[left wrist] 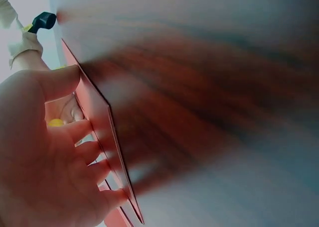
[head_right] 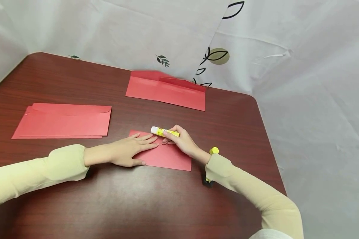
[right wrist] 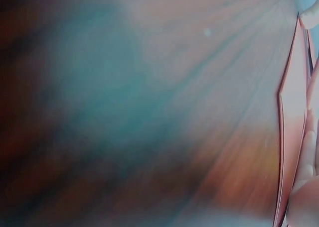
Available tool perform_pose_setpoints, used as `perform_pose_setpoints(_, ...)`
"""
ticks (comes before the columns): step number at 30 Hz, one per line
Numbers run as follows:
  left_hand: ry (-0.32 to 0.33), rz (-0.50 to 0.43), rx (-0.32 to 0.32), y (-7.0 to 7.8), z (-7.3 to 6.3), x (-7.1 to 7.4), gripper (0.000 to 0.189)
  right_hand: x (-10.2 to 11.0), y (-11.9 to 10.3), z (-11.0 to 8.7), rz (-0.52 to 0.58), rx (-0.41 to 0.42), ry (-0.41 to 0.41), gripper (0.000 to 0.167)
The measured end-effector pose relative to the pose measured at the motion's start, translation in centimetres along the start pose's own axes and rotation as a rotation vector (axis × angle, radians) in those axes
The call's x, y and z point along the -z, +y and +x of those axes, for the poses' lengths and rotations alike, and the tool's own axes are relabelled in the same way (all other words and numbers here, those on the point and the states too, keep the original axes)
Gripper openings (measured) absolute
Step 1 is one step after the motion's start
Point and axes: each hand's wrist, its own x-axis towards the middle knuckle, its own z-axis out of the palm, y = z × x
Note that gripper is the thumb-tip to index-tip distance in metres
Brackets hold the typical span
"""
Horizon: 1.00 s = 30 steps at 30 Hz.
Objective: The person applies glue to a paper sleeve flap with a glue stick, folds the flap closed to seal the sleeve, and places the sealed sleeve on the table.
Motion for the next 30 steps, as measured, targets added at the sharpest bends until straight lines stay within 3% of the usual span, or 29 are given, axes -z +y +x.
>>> perform_pose_setpoints(11,0.032,-0.034,0.019,-0.8,-1.5,0.2,0.071,1.1,0.2,-0.4,-0.035,0.026,-0.067,0.021)
perform_pose_setpoints(30,0.085,0.033,0.094,-1.9,-3.8,0.2,0.073,2.2,0.4,-1.0,0.033,-0.004,-0.046,0.011)
